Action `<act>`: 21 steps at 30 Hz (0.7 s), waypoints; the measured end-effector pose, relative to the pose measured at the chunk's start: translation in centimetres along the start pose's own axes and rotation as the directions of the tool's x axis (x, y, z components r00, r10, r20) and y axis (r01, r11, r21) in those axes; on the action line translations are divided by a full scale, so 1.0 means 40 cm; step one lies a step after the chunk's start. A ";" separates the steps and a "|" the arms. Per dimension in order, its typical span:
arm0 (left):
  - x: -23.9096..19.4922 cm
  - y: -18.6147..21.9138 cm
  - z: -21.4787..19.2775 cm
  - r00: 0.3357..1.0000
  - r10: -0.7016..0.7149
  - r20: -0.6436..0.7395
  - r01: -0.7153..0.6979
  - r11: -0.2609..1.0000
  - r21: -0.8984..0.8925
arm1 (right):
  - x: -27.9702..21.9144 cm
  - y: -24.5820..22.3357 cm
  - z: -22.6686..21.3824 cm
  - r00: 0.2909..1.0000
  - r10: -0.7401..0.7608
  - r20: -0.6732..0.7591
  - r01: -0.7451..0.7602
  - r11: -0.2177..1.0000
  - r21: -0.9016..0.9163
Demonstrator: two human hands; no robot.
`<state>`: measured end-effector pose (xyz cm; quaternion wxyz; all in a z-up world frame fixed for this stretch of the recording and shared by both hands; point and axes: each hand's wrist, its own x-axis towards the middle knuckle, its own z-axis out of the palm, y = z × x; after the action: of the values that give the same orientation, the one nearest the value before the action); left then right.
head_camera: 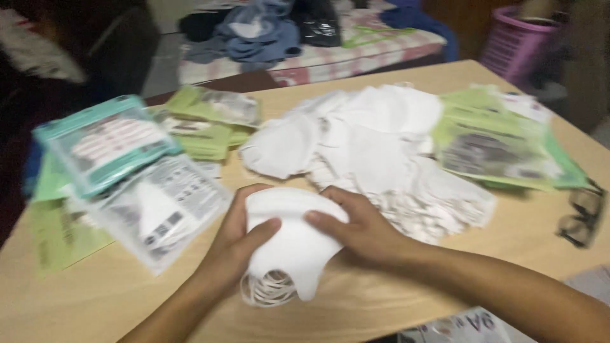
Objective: Folding and stacking face masks before inserting them into plastic packaging bags.
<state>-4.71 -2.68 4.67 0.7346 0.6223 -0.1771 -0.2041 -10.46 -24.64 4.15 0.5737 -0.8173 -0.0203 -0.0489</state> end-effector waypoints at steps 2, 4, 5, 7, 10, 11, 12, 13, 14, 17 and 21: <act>-0.006 0.008 0.018 0.998 -0.063 -0.016 0.062 0.998 -0.014 | -0.032 -0.010 -0.013 0.995 0.053 -0.079 -0.060 0.994 -0.088; -0.001 0.008 0.021 0.997 0.069 0.017 -0.070 0.911 0.405 | -0.061 -0.022 -0.031 0.994 0.105 -0.028 -0.106 0.994 -0.038; 0.003 0.002 0.026 0.997 0.065 0.036 -0.074 0.910 0.408 | -0.066 -0.009 -0.039 0.993 0.111 -0.047 -0.112 0.993 -0.034; 0.012 -0.007 0.032 0.953 -0.140 0.268 0.061 0.957 0.283 | -0.072 0.015 -0.055 0.995 -0.103 -0.012 0.097 0.967 -0.234; 0.012 -0.007 0.079 0.918 -0.187 0.350 -0.024 0.855 0.518 | -0.086 0.027 -0.054 0.970 -0.239 -0.048 0.212 0.925 -0.316; 0.008 0.008 0.105 0.915 -0.186 0.358 -0.031 0.852 0.522 | -0.088 0.020 -0.061 0.969 -0.241 -0.059 0.211 0.925 -0.318; 0.005 0.023 0.129 0.910 -0.198 0.364 -0.029 0.846 0.533 | -0.089 0.013 -0.066 0.972 -0.230 -0.056 0.185 0.886 -0.426; -0.001 0.036 0.152 0.905 -0.213 0.368 -0.023 0.840 0.543 | -0.091 0.008 -0.070 0.975 -0.215 -0.051 0.157 0.835 -0.527; 0.003 0.039 0.150 0.903 -0.214 0.373 -0.026 0.838 0.545 | -0.082 0.006 -0.089 0.975 -0.215 -0.059 0.153 0.836 -0.526; 0.010 0.036 0.122 0.929 -0.298 0.219 0.141 0.833 0.535 | -0.048 -0.026 -0.184 0.993 -0.112 -0.047 0.058 0.776 -0.627; 0.007 0.034 0.018 0.935 -0.326 -0.138 0.353 0.834 0.423 | 0.078 0.051 -0.531 0.886 0.056 -0.461 -0.372 0.681 -0.631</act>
<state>-4.74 -3.21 6.11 0.5314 0.7997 -0.0832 -0.2668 -8.37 -45.37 9.73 0.2111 -0.9409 0.2170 -0.1517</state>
